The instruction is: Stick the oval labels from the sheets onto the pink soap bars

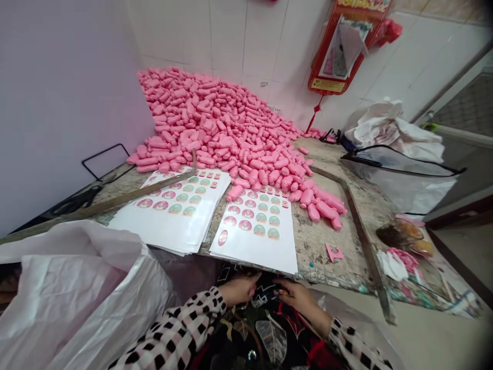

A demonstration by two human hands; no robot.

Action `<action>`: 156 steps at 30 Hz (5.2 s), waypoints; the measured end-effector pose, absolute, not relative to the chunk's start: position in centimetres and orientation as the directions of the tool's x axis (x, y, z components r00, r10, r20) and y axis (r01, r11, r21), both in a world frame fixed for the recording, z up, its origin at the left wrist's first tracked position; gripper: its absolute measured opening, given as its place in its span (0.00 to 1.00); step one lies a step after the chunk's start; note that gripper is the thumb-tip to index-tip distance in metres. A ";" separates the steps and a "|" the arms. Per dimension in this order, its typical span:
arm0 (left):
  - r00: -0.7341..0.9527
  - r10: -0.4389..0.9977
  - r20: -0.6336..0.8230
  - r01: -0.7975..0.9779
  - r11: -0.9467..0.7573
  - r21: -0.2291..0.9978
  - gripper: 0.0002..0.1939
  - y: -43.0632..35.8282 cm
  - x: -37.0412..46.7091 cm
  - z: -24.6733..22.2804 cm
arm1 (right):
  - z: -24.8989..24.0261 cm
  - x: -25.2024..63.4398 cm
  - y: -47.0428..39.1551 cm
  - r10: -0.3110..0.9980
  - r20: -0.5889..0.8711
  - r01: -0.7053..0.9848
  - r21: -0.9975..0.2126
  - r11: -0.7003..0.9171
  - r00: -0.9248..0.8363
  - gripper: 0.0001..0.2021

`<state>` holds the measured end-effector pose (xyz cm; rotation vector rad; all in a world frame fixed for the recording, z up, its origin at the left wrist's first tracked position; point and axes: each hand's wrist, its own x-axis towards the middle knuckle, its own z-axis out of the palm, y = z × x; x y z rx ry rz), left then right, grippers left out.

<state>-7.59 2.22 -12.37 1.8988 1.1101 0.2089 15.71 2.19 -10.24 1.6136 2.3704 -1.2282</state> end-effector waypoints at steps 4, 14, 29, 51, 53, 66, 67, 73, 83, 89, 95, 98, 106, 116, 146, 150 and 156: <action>0.479 0.826 -0.297 0.549 -0.017 0.836 0.26 0.4 -9.2 -11.8 | -9.5 15.2 2.5 0.762 -0.437 0.786 -0.600 0.148 -0.477 0.22; 0.368 0.899 -0.237 0.232 0.158 0.960 0.17 -1.2 -8.9 -2.4 | 0.0 10.8 0.1 0.833 -0.084 0.504 -0.828 0.247 -0.547 0.24; 0.451 0.840 -0.301 0.420 0.098 0.902 0.25 -0.4 -4.4 -3.7 | -5.9 29.4 -8.5 0.895 -0.423 0.800 -0.484 -0.355 0.141 0.23; 0.258 0.907 -0.332 0.249 0.270 0.930 0.22 0.2 -6.3 -2.7 | 4.6 18.7 13.2 0.967 0.151 0.964 -0.141 0.225 -0.204 0.15; 0.215 0.915 -0.342 0.259 0.284 0.923 0.22 -0.4 -7.5 -2.6 | 4.6 18.0 16.7 0.968 0.115 0.974 0.065 0.216 -0.222 0.17; 0.072 0.920 -0.385 0.307 0.347 0.886 0.18 -2.9 -11.8 -2.7 | 3.4 18.0 22.7 0.916 -0.032 0.847 0.369 0.383 -0.400 0.19; 0.082 0.926 -0.369 0.300 0.330 0.895 0.18 -2.7 -11.9 -2.3 | 3.9 17.9 22.4 0.905 0.001 0.848 0.347 0.399 -0.426 0.20; -0.059 0.980 -0.190 0.016 0.191 0.981 0.27 -0.3 -11.1 0.4 | 5.7 11.5 14.7 0.841 0.181 0.713 -0.460 0.530 -0.510 0.18; 0.149 0.885 -0.442 -0.292 0.466 0.835 0.21 -1.6 -12.3 0.4 | 1.8 2.3 8.2 0.783 -0.110 0.358 -0.922 0.151 -0.613 0.19; -0.134 0.989 -0.063 0.417 0.114 0.902 0.09 -2.5 -13.7 -0.2 | -0.9 0.7 11.2 0.860 -0.063 0.672 -0.654 0.348 -0.506 0.12; 0.013 0.994 0.107 0.750 -0.080 0.657 0.22 -2.1 -13.8 -1.5 | -0.8 -0.4 10.6 0.881 0.049 0.800 -0.396 0.451 -0.471 0.12; 0.066 0.997 0.034 0.841 -0.074 0.536 0.28 -2.0 -13.7 -2.0 | -0.8 -0.6 10.5 0.867 0.076 0.810 -0.323 0.489 -0.493 0.12; 0.067 0.998 -0.017 0.919 -0.055 0.391 0.31 -2.3 -12.8 -1.9 | -0.2 -0.8 10.7 0.829 0.067 0.813 -0.162 0.559 -0.556 0.13; 0.049 0.999 0.011 0.926 -0.049 0.375 0.31 -1.9 -12.4 -2.7 | -0.2 -0.6 10.9 0.815 0.059 0.794 -0.197 0.576 -0.576 0.11; 0.055 0.997 0.052 0.927 -0.070 0.367 0.28 -1.9 -12.6 -3.5 | -0.1 -0.9 9.9 0.854 0.051 0.831 -0.207 0.517 -0.518 0.12; 0.048 0.997 0.053 0.935 -0.063 0.350 0.28 -1.8 -12.6 -3.7 | -0.2 -0.8 9.9 0.844 0.059 0.821 -0.205 0.533 -0.533 0.12; 0.047 0.997 0.059 0.928 -0.065 0.367 0.28 -1.9 -12.6 -3.5 | -0.5 -0.7 10.1 0.855 0.064 0.819 -0.258 0.512 -0.514 0.11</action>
